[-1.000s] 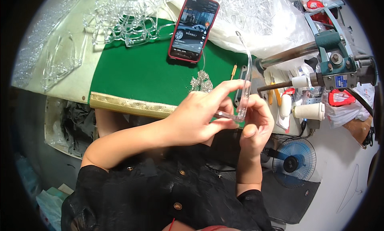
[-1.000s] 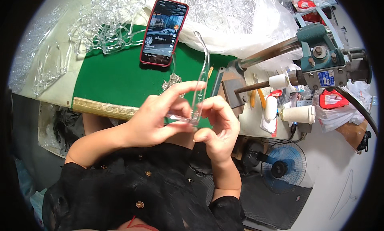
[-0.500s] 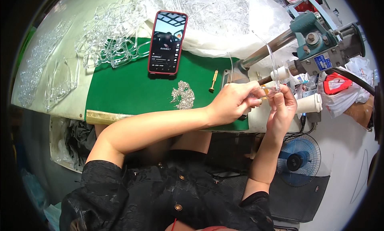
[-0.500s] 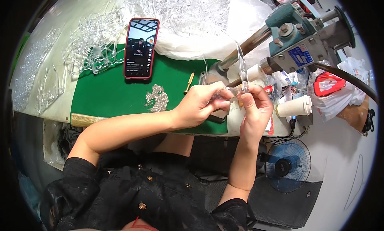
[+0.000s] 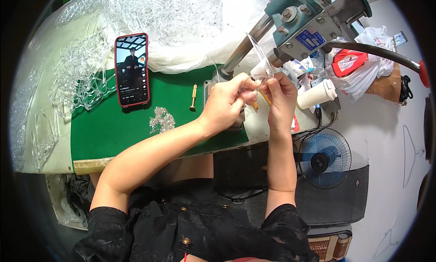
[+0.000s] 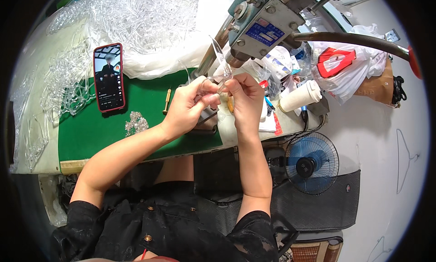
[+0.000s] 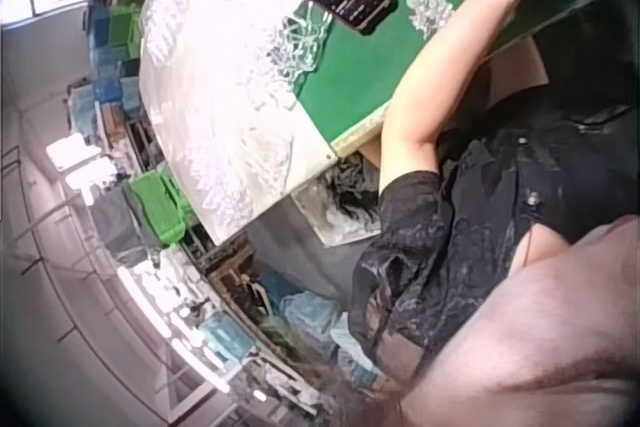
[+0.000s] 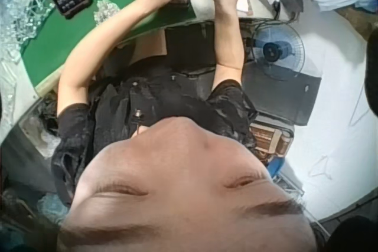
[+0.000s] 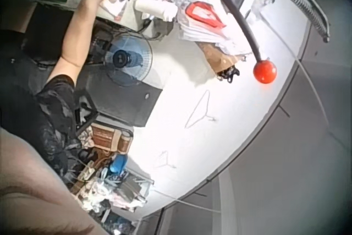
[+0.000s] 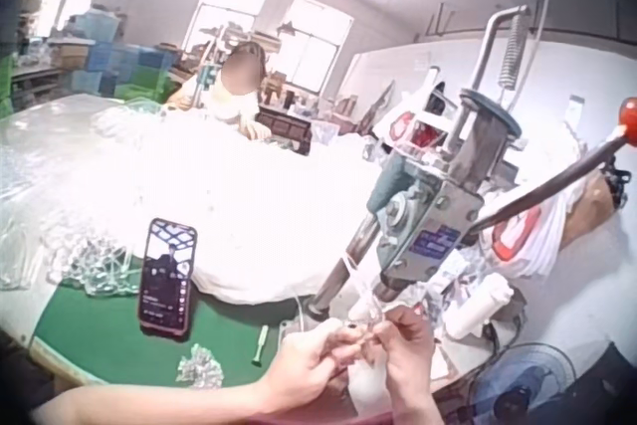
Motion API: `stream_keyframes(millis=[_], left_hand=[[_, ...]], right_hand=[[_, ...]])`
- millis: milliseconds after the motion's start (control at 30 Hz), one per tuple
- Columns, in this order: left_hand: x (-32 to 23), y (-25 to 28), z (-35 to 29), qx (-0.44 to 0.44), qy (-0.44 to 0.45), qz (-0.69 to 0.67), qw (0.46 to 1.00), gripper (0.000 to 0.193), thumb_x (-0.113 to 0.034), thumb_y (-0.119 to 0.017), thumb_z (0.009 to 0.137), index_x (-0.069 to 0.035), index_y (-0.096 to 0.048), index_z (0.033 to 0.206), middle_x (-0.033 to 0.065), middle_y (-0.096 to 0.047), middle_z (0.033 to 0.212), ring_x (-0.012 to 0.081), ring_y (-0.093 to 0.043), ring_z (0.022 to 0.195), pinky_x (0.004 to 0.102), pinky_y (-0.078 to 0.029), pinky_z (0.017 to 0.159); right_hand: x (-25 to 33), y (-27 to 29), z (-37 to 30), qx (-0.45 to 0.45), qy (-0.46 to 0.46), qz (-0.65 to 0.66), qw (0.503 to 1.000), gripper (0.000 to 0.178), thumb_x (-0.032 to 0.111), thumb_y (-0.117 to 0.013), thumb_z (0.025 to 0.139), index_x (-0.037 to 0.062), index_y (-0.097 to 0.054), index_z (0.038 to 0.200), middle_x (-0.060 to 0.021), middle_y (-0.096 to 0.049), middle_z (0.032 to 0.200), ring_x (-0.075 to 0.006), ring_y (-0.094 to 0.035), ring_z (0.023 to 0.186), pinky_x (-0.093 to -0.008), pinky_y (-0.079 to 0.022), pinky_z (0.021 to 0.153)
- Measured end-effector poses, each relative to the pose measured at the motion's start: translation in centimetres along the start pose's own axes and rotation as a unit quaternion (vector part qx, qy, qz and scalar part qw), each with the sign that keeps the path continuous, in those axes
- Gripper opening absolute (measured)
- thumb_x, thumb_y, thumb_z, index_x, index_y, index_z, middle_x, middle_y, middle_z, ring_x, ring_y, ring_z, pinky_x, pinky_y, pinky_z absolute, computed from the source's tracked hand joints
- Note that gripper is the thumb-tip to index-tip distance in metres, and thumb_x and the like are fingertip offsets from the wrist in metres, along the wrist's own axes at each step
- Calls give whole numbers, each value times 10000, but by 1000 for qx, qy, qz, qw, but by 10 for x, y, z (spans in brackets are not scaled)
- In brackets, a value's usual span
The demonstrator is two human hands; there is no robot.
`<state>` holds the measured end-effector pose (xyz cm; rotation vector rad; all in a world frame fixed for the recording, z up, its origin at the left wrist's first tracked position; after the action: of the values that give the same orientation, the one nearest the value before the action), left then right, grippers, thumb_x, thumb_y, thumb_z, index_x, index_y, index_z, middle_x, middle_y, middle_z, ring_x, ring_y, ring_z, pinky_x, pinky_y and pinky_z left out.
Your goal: The person picks up a clear eyeglass frame and repeatedly inserts small metal components into the frame's hinge area. They handle the frame with both hands, rotating it to access different sides, and place finished units aside on the green work surface.
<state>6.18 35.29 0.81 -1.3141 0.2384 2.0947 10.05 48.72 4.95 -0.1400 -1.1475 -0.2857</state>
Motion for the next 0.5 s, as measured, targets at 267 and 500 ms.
stream_keyframes(millis=[267,500], left_hand=[[-3,1,-1,-24,3,-27,999,124,2,-532,891,31,-572,1004,112,-680,783,145,-655,681,281,-522,663],[5,-4,1,-7,42,-37,998,105,6,-532,913,29,-562,1011,87,-671,786,112,-657,753,259,-519,688]], right_hand=[[159,29,50,-96,328,83,936,405,290,-520,949,-4,-525,1227,-140,-560,1248,-242,-542,1107,-349,-416,878],[95,10,-2,-121,499,56,856,228,294,-472,974,81,-477,891,-46,-518,859,-213,-532,915,-257,-406,663]])
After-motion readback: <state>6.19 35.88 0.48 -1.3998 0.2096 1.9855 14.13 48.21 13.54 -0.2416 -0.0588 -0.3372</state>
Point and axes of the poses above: each hand's wrist, its own z-axis towards the middle knuckle, its own y-axis out of the back of the hand, x = y × z, the point moved 4 cm from there along z, towards the middle knuckle
